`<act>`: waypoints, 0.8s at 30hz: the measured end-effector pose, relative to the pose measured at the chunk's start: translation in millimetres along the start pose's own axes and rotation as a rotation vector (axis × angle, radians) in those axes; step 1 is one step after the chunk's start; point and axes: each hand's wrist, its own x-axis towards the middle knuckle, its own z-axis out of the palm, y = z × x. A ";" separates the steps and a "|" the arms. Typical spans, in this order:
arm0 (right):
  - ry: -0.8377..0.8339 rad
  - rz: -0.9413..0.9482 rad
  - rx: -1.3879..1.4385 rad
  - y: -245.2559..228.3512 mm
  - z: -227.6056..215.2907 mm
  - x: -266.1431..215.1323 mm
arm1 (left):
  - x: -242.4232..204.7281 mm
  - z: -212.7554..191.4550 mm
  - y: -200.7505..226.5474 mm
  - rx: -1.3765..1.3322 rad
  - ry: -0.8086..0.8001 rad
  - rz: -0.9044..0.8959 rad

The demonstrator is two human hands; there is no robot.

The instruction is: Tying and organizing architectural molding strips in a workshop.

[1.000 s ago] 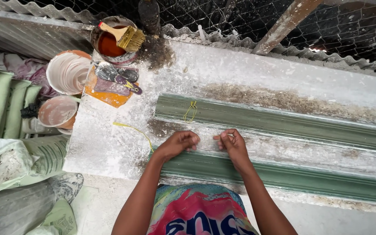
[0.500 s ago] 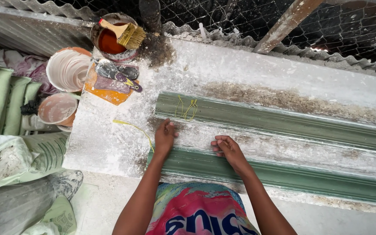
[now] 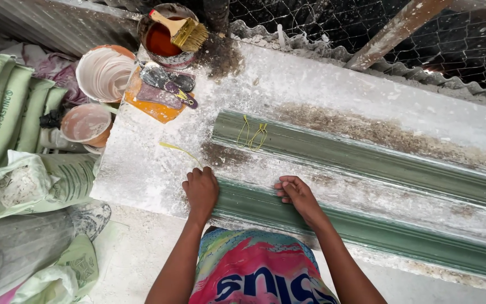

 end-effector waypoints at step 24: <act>0.040 -0.080 0.463 -32.9 2.4 -14.4 | -67.9 -116.3 95.8 -0.577 -0.381 0.957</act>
